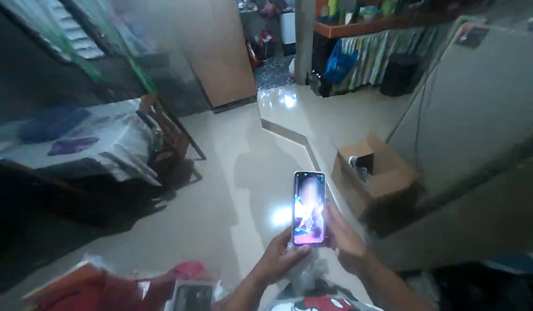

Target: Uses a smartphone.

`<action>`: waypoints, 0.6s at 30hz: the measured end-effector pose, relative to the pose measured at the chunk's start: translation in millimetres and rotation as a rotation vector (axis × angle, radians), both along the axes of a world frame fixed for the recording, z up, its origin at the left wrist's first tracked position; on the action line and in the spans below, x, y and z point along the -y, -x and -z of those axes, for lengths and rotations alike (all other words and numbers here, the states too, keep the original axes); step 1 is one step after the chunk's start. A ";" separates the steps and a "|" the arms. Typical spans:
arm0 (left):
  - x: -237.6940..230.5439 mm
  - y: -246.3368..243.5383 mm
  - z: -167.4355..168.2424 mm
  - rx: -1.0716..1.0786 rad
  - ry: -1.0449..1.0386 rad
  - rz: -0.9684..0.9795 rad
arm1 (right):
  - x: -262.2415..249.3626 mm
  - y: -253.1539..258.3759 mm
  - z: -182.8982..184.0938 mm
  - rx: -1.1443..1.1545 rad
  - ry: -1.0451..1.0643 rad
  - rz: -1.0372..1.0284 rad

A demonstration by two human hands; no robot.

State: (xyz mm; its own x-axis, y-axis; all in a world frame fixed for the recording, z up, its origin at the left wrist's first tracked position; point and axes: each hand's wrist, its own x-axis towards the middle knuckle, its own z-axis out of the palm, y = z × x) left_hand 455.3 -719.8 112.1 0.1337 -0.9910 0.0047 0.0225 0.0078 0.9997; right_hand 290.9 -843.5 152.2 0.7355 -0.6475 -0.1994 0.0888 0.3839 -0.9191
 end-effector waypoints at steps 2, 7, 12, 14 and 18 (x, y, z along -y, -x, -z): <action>32.7 -26.3 1.7 0.025 -0.003 0.025 | 33.5 -20.6 2.6 -0.008 -0.038 -0.039; 122.1 -85.1 -0.9 0.157 0.049 0.059 | 115.0 -69.1 15.3 0.176 -0.223 -0.077; 214.3 -153.0 -18.1 0.220 0.027 -0.001 | 221.9 -128.3 5.9 0.170 -0.181 -0.039; 242.8 -185.2 -23.5 0.355 -0.017 -0.114 | 267.6 -155.0 -6.9 0.097 -0.099 -0.062; 288.8 -235.9 -25.4 0.667 -0.067 -0.301 | 329.7 -215.5 -16.4 0.056 -0.038 -0.199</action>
